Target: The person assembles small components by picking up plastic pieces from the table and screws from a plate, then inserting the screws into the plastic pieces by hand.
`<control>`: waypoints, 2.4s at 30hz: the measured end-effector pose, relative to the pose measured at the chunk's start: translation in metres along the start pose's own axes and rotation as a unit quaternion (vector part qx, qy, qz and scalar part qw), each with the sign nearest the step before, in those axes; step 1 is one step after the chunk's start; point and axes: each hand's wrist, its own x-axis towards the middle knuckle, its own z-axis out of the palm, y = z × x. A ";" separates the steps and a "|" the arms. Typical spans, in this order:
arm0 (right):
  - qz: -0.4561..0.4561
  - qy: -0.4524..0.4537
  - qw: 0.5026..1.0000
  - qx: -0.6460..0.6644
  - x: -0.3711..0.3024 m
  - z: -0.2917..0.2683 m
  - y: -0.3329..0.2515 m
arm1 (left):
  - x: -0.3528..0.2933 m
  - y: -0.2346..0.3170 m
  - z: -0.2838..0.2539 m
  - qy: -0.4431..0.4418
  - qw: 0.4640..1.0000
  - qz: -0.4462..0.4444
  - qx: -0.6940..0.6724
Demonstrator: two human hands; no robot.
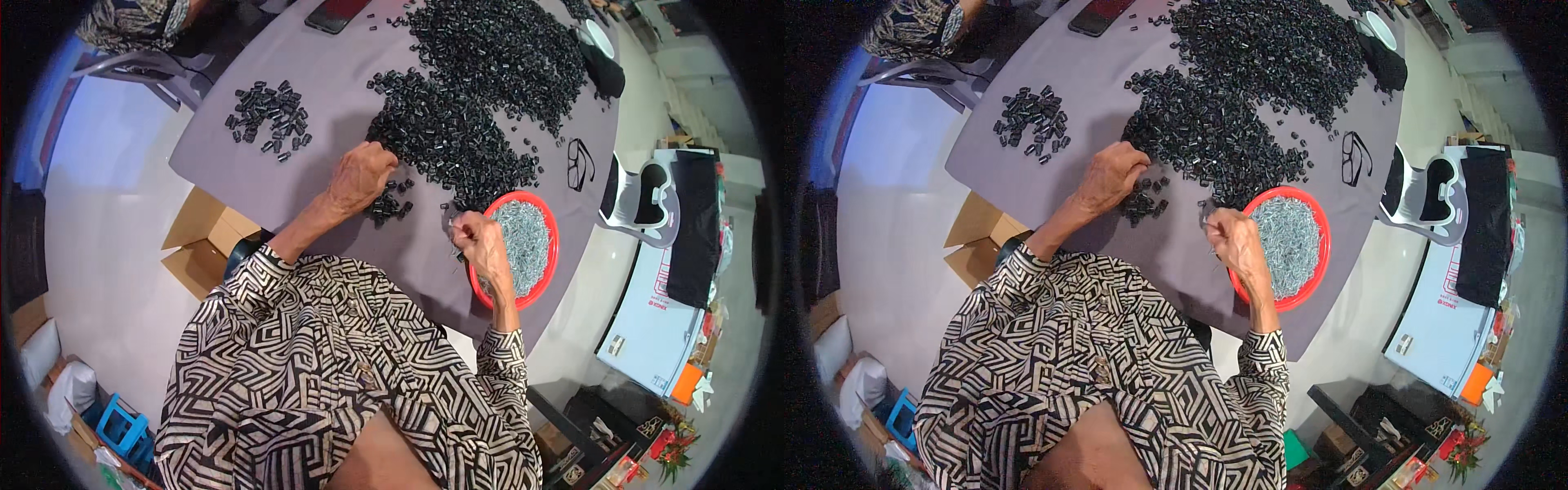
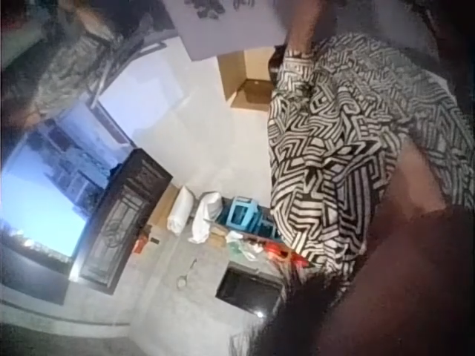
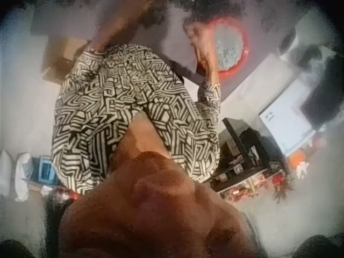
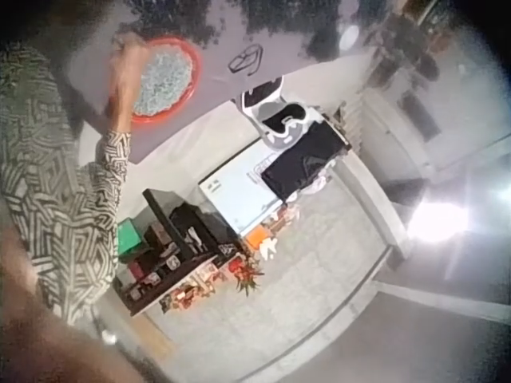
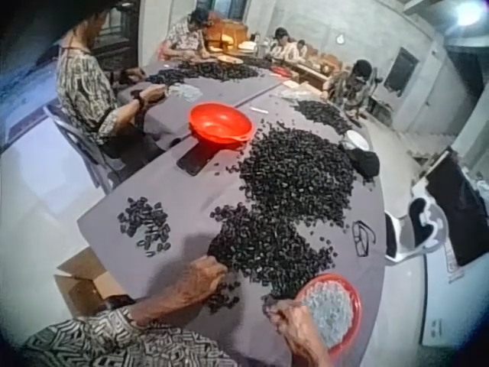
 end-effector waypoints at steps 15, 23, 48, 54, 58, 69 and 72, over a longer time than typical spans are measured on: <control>-0.104 0.021 0.993 -0.046 0.008 0.000 -0.037 | -0.027 0.055 0.025 -0.218 0.742 -0.308 -0.554; 0.162 0.037 0.937 0.306 0.008 0.011 -0.022 | -0.019 0.050 0.024 -0.209 0.646 -0.391 -0.621; -0.053 0.173 0.983 0.025 0.015 0.026 -0.031 | -0.024 0.056 0.031 -0.144 0.591 -0.423 -0.671; 0.085 0.174 0.952 0.238 0.010 0.026 -0.018 | -0.008 0.025 0.011 -0.007 0.918 -0.226 -0.326; 0.088 0.151 0.953 0.249 0.010 0.025 -0.014 | 0.000 0.002 0.006 -0.004 0.997 -0.074 0.013; 0.093 0.137 0.935 0.314 0.014 0.012 -0.019 | 0.009 -0.004 0.017 -0.066 0.991 0.021 0.112; 0.092 0.152 0.915 0.363 0.018 -0.001 -0.030 | 0.026 0.027 -0.006 -0.147 0.844 -0.285 -0.430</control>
